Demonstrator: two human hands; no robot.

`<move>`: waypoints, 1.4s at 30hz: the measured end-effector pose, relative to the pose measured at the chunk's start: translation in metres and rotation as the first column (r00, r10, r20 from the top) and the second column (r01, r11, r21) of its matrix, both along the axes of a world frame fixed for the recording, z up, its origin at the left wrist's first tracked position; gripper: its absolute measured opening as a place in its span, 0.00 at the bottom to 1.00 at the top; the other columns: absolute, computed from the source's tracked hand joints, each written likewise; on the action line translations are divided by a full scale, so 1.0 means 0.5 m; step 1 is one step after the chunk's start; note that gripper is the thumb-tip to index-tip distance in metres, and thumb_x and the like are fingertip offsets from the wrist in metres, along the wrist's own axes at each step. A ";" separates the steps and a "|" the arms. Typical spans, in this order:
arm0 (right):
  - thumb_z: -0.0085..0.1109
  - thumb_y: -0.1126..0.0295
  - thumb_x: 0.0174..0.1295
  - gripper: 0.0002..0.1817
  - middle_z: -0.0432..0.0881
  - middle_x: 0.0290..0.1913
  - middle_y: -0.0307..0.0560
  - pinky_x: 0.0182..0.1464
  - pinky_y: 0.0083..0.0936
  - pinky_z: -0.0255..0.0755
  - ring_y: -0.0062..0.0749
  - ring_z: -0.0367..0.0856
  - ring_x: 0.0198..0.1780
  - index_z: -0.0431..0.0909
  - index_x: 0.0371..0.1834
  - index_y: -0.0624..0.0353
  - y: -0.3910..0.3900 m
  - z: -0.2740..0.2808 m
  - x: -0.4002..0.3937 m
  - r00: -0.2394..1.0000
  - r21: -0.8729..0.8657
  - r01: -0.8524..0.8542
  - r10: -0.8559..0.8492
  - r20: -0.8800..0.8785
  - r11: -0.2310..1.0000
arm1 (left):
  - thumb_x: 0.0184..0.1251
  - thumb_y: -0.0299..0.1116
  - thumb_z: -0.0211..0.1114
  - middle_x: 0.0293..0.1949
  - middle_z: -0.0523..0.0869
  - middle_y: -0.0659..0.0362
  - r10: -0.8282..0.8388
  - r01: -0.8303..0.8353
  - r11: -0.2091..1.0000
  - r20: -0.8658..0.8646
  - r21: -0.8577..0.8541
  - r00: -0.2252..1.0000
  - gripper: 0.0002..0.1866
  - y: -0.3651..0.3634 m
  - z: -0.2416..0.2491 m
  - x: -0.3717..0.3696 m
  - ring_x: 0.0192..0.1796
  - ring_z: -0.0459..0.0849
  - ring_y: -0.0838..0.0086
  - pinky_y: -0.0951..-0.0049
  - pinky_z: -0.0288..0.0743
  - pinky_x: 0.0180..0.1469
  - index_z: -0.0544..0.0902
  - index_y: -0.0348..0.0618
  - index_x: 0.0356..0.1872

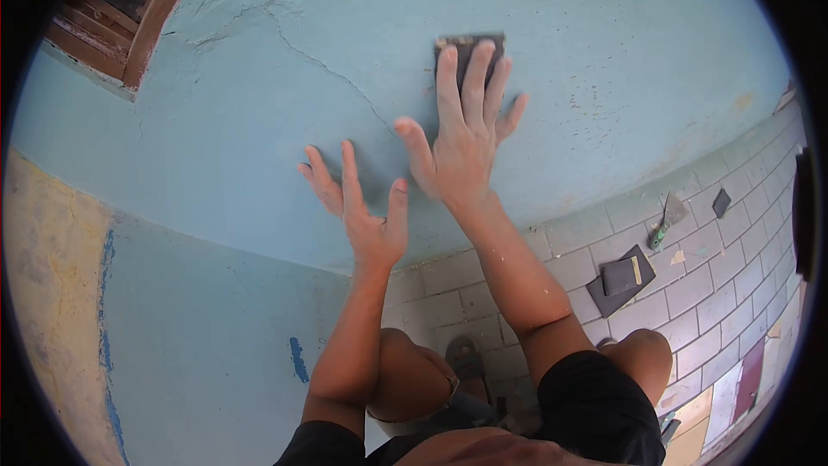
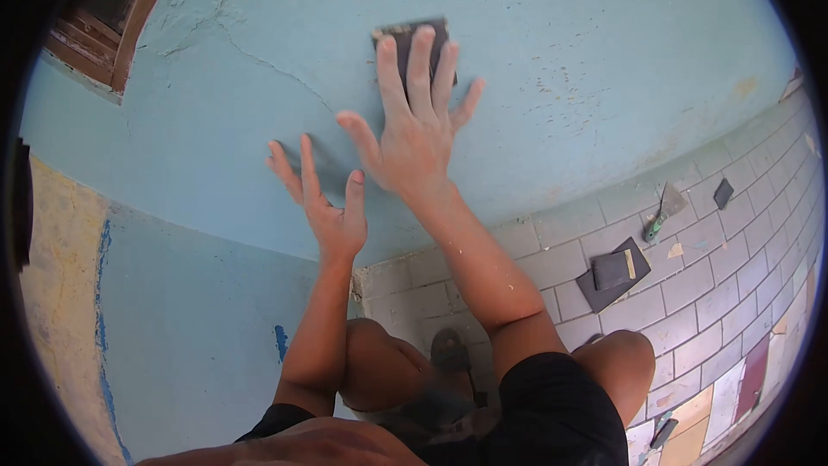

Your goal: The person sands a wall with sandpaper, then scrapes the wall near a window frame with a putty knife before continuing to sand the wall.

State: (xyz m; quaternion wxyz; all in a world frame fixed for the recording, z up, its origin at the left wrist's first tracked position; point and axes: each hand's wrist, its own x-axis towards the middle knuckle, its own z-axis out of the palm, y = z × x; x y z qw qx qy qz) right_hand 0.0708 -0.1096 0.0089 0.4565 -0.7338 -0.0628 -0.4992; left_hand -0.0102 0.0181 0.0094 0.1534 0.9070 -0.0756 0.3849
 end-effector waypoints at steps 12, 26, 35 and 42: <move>0.52 0.40 0.74 0.41 0.53 0.86 0.58 0.78 0.67 0.19 0.58 0.42 0.87 0.64 0.82 0.57 0.076 -0.171 -0.037 0.998 0.039 -0.042 0.044 -0.049 0.998 | 0.79 0.44 0.63 0.84 0.50 0.43 -0.025 0.088 0.968 0.254 -0.237 0.967 0.35 -0.025 -0.004 0.024 0.85 0.40 0.41 0.36 0.39 0.80 0.65 0.37 0.79; 0.53 0.38 0.73 0.47 0.50 0.85 0.66 0.76 0.70 0.18 0.67 0.41 0.86 0.60 0.81 0.65 0.074 -0.203 -0.023 0.999 0.219 -0.010 0.021 -0.050 0.976 | 0.79 0.47 0.61 0.84 0.46 0.40 0.056 -0.030 0.995 0.302 -0.091 0.952 0.38 -0.019 -0.045 0.055 0.85 0.36 0.38 0.33 0.35 0.80 0.61 0.35 0.80; 0.48 0.37 0.75 0.48 0.46 0.86 0.68 0.76 0.71 0.18 0.67 0.38 0.86 0.55 0.84 0.65 -0.013 -0.109 0.039 0.995 0.078 0.097 -0.097 -0.002 0.992 | 0.80 0.48 0.60 0.85 0.45 0.40 0.030 -0.005 0.996 0.266 -0.095 0.964 0.39 -0.022 -0.041 0.047 0.85 0.36 0.40 0.35 0.33 0.80 0.59 0.34 0.81; 0.44 0.38 0.77 0.50 0.38 0.86 0.72 0.76 0.72 0.20 0.69 0.30 0.86 0.46 0.85 0.70 -0.003 -0.124 -0.012 0.990 0.042 -0.027 0.033 -0.140 0.999 | 0.79 0.52 0.59 0.85 0.45 0.39 0.067 -0.063 0.998 0.259 -0.021 0.964 0.41 -0.001 -0.074 0.049 0.85 0.36 0.38 0.34 0.32 0.79 0.59 0.34 0.81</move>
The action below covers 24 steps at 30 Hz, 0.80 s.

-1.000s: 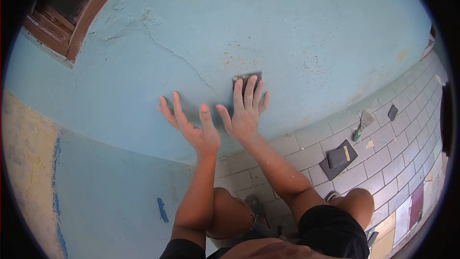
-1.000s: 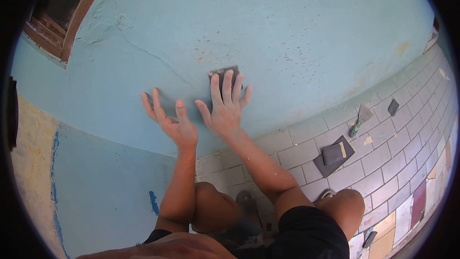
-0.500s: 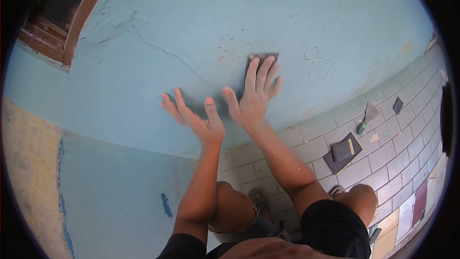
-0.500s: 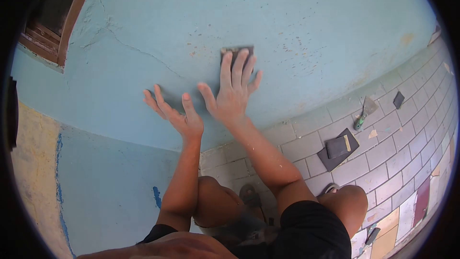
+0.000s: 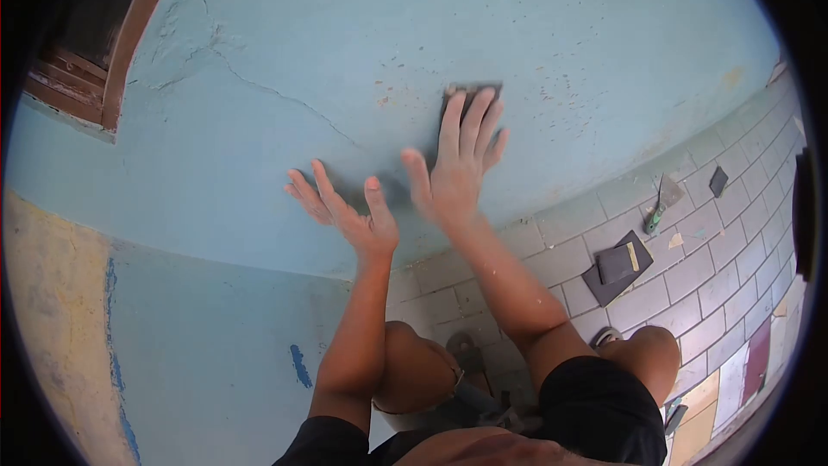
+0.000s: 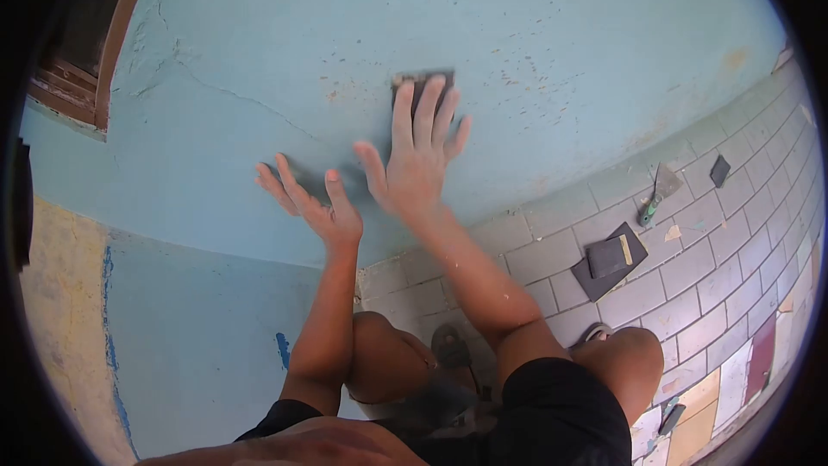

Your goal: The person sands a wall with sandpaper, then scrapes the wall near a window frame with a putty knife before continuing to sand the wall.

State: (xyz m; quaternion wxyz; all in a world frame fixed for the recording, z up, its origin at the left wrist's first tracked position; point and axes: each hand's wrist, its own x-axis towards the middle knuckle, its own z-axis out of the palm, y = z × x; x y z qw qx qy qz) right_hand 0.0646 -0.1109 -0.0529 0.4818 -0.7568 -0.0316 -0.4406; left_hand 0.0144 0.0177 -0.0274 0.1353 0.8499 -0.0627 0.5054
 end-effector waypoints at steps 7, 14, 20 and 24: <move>0.42 0.37 0.77 0.50 0.39 0.86 0.74 0.76 0.71 0.19 0.68 0.32 0.86 0.46 0.85 0.70 -0.054 0.096 0.052 0.990 0.052 0.098 -0.102 0.095 0.994 | 0.80 0.52 0.58 0.84 0.48 0.39 -0.005 0.008 1.000 0.092 -0.028 0.996 0.39 -0.020 0.011 0.020 0.85 0.38 0.39 0.35 0.33 0.79 0.62 0.33 0.80; 0.42 0.33 0.75 0.55 0.38 0.84 0.80 0.76 0.70 0.15 0.73 0.30 0.85 0.44 0.82 0.78 -0.002 -0.052 0.032 0.989 -0.188 0.124 -0.106 0.102 0.974 | 0.82 0.47 0.56 0.83 0.53 0.40 0.049 -0.049 0.996 0.000 0.074 0.999 0.34 0.007 0.017 -0.011 0.85 0.43 0.43 0.39 0.38 0.82 0.64 0.34 0.79; 0.49 0.35 0.73 0.56 0.38 0.84 0.80 0.79 0.67 0.39 0.73 0.38 0.85 0.43 0.83 0.77 -0.157 0.176 0.098 0.948 0.122 0.120 -0.150 0.282 0.985 | 0.83 0.45 0.54 0.83 0.54 0.41 -0.011 0.007 0.995 0.041 0.097 0.999 0.31 0.013 0.030 -0.014 0.85 0.49 0.49 0.43 0.41 0.82 0.68 0.34 0.77; 0.58 0.40 0.71 0.57 0.44 0.82 0.85 0.80 0.67 0.40 0.76 0.42 0.84 0.46 0.81 0.82 0.085 -0.086 0.001 0.991 -0.001 0.011 -0.011 0.133 1.000 | 0.83 0.45 0.54 0.83 0.53 0.41 0.010 -0.019 0.996 0.098 0.090 0.995 0.32 0.006 0.013 0.004 0.85 0.47 0.48 0.42 0.40 0.82 0.66 0.34 0.78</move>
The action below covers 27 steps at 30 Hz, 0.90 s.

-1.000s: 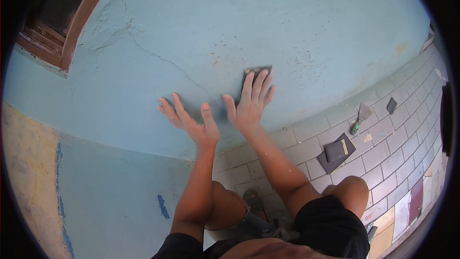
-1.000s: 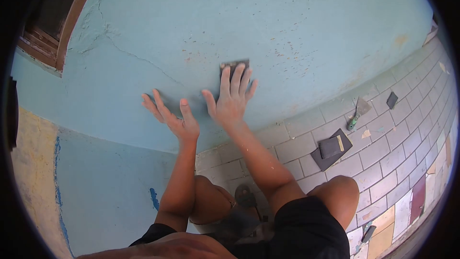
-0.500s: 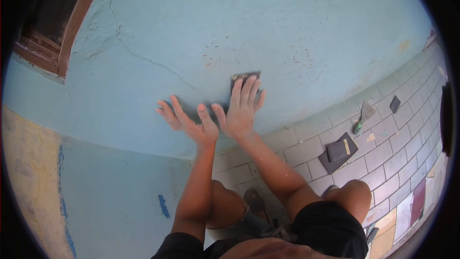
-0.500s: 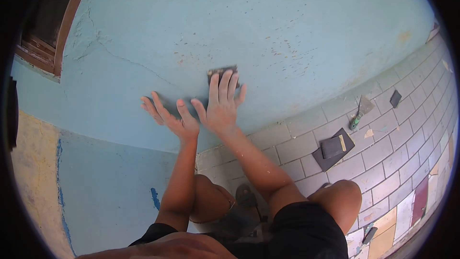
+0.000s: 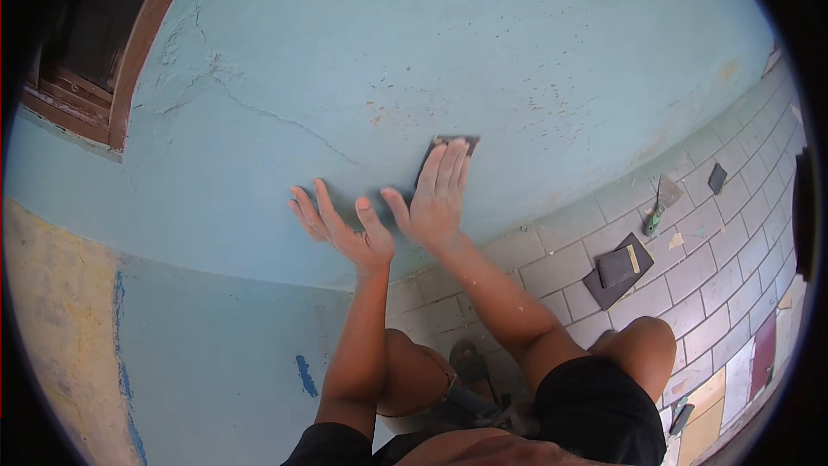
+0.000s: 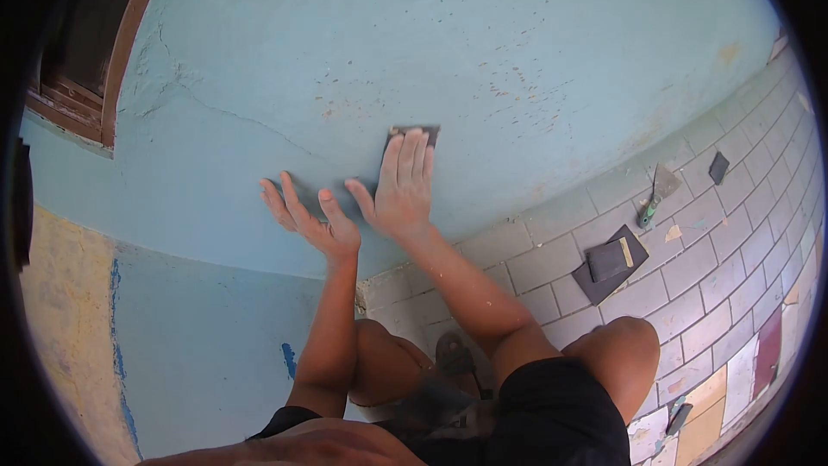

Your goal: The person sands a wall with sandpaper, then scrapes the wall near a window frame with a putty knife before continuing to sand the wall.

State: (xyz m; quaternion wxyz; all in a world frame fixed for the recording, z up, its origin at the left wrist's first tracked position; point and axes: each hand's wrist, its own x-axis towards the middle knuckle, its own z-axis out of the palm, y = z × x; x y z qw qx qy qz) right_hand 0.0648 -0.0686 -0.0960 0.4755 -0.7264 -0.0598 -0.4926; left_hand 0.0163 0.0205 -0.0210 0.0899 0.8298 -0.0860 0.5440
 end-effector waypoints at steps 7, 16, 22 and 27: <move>0.56 0.40 0.72 0.55 0.41 0.83 0.80 0.79 0.66 0.38 0.75 0.38 0.85 0.44 0.83 0.77 -0.197 0.254 0.061 0.994 0.176 -0.036 0.017 0.109 0.984 | 0.83 0.47 0.54 0.85 0.49 0.42 -0.043 0.040 0.999 -0.092 -0.029 0.995 0.34 -0.001 0.004 -0.013 0.86 0.41 0.44 0.41 0.35 0.82 0.62 0.34 0.80; 0.54 0.41 0.73 0.51 0.51 0.81 0.80 0.78 0.66 0.45 0.76 0.48 0.82 0.53 0.80 0.78 0.081 -0.081 -0.055 0.976 -0.061 -0.186 0.176 -0.130 0.981 | 0.85 0.49 0.46 0.85 0.48 0.41 -0.033 0.028 0.994 -0.044 -0.103 0.998 0.35 -0.014 -0.018 0.003 0.86 0.41 0.42 0.40 0.33 0.82 0.62 0.32 0.80; 0.50 0.42 0.76 0.50 0.42 0.84 0.77 0.80 0.65 0.35 0.74 0.37 0.85 0.45 0.83 0.74 -0.166 0.194 0.034 0.983 0.054 -0.173 0.169 0.073 0.983 | 0.87 0.48 0.38 0.85 0.48 0.43 -0.140 0.123 0.983 -0.123 -0.138 0.982 0.34 -0.015 0.017 -0.018 0.87 0.40 0.44 0.42 0.32 0.83 0.62 0.32 0.80; 0.51 0.43 0.76 0.49 0.45 0.84 0.76 0.80 0.62 0.38 0.71 0.42 0.85 0.48 0.83 0.75 -0.183 0.227 0.083 0.990 0.117 0.087 -0.099 0.100 0.989 | 0.86 0.47 0.37 0.85 0.48 0.42 -0.166 0.149 0.977 -0.104 -0.151 0.981 0.33 -0.027 0.019 -0.013 0.87 0.38 0.43 0.42 0.31 0.83 0.62 0.32 0.80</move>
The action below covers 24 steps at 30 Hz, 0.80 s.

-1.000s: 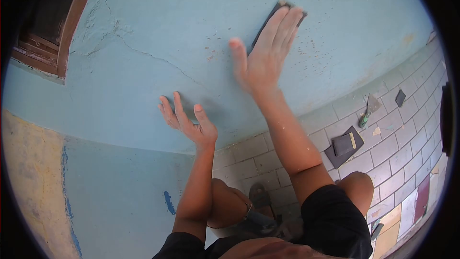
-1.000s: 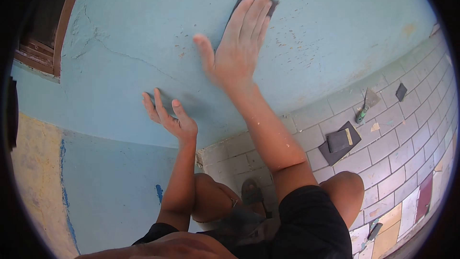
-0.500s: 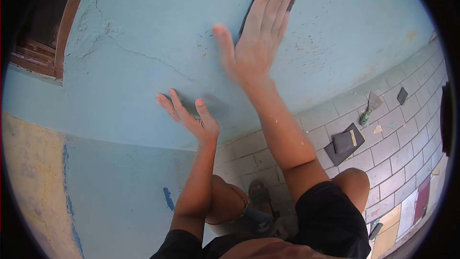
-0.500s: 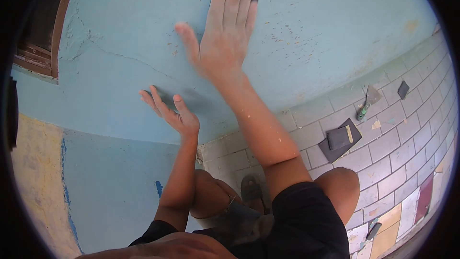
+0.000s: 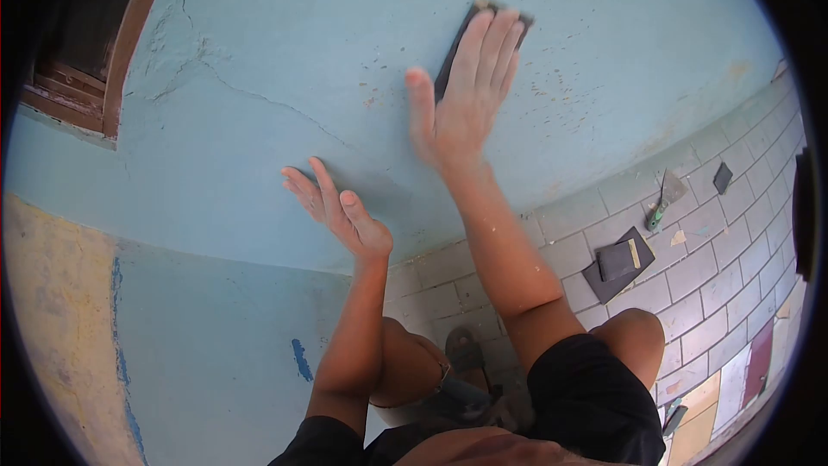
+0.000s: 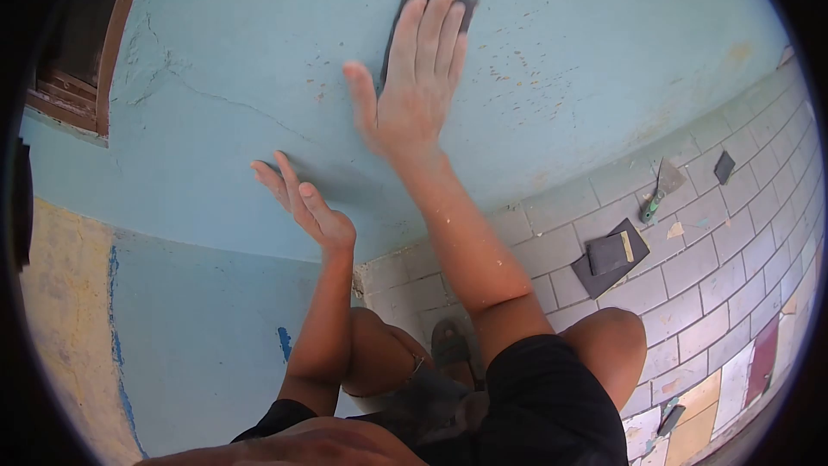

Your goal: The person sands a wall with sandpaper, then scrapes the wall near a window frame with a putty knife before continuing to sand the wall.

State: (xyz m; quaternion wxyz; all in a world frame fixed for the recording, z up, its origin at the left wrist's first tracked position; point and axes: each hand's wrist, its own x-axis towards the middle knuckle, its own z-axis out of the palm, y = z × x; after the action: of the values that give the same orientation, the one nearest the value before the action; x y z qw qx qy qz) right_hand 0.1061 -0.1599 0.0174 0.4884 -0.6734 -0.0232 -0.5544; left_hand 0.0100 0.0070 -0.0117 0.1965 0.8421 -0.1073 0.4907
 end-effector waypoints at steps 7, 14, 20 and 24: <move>0.56 0.44 0.73 0.52 0.45 0.83 0.79 0.80 0.67 0.35 0.75 0.38 0.85 0.47 0.82 0.79 0.223 -0.258 -0.129 0.943 0.057 -0.268 0.274 -0.191 0.962 | 0.87 0.48 0.37 0.86 0.48 0.44 0.067 -0.063 0.990 -0.028 0.122 0.997 0.33 0.029 -0.013 0.005 0.86 0.38 0.43 0.42 0.31 0.82 0.62 0.35 0.81; 0.50 0.43 0.77 0.49 0.40 0.85 0.74 0.81 0.64 0.34 0.73 0.34 0.85 0.44 0.84 0.74 -0.072 0.022 0.026 0.998 0.121 0.060 -0.057 -0.028 0.991 | 0.86 0.50 0.38 0.86 0.45 0.44 0.059 -0.058 0.998 -0.054 0.029 0.997 0.34 -0.006 -0.002 0.003 0.87 0.34 0.44 0.40 0.26 0.82 0.60 0.35 0.82; 0.65 0.42 0.66 0.54 0.49 0.82 0.78 0.78 0.67 0.44 0.75 0.47 0.83 0.54 0.80 0.75 0.230 -0.372 -0.153 0.903 -0.138 -0.329 0.269 -0.336 0.934 | 0.85 0.54 0.40 0.87 0.38 0.46 0.164 -0.159 0.974 -0.020 0.164 0.986 0.38 0.011 -0.054 0.037 0.87 0.28 0.45 0.36 0.17 0.79 0.51 0.39 0.85; 0.56 0.42 0.74 0.51 0.43 0.86 0.70 0.80 0.65 0.39 0.70 0.41 0.85 0.46 0.85 0.70 0.014 -0.228 -0.023 0.996 -0.054 -0.016 0.011 -0.093 0.998 | 0.84 0.57 0.42 0.86 0.37 0.42 0.134 -0.120 0.987 -0.131 0.106 0.982 0.40 0.019 -0.033 0.010 0.86 0.26 0.44 0.35 0.14 0.78 0.53 0.36 0.84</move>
State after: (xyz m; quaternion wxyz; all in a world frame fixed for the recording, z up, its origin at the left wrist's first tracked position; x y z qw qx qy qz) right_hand 0.0948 -0.1528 -0.0965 0.4741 -0.7115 -0.0202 -0.5182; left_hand 0.0150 0.0163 -0.0284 0.1300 0.8877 -0.0634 0.4372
